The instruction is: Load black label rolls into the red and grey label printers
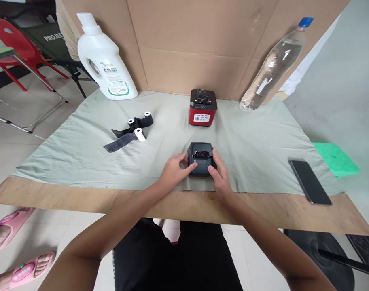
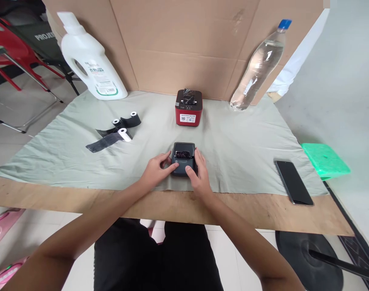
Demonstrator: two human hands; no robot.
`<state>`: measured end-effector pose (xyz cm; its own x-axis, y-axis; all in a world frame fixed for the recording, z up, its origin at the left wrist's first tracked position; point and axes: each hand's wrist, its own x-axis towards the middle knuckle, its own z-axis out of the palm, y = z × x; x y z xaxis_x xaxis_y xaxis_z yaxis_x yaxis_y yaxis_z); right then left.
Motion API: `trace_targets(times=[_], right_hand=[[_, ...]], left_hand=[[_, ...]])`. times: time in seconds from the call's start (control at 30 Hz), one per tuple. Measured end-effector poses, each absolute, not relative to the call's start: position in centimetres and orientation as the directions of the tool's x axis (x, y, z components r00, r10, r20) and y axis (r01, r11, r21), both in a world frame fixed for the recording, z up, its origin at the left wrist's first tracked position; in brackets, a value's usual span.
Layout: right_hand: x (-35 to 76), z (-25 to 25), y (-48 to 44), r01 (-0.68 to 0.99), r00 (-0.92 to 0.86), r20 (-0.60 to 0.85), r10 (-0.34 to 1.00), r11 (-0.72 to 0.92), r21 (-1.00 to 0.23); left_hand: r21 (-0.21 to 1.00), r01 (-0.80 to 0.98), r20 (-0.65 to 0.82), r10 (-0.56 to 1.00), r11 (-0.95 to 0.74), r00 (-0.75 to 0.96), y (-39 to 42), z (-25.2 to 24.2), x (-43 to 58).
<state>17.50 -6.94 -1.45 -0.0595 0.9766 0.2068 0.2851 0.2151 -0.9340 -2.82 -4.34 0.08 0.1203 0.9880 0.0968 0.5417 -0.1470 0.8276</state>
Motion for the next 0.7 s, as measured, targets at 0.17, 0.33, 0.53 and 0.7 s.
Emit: trace_targets(times=[0.17,0.33,0.53,0.7], right_hand=[[17.7,-0.5,-5.9,0.322,-0.063,0.242,0.968,0.249,-0.913],[18.1,1.5,-3.0,0.511,-0.116,0.193,0.974,0.225,-0.829],[18.8,3.3,0.7,0.624,-0.181,0.135,0.974,0.220,-0.750],[19.1,3.8,1.5,0.573,-0.156,0.077,0.985,0.154,-0.805]], left_hand=[[0.849,0.505,0.097,0.985,-0.157,0.144,-4.4,0.2,-2.9],[0.857,0.486,0.102,0.982,-0.169,0.161,-4.3,0.2,-3.0],[0.905,0.409,0.065,0.988,-0.118,0.141,-4.2,0.0,-3.0],[0.957,0.290,-0.034,0.995,0.004,0.099,-4.1,-0.2,-2.8]])
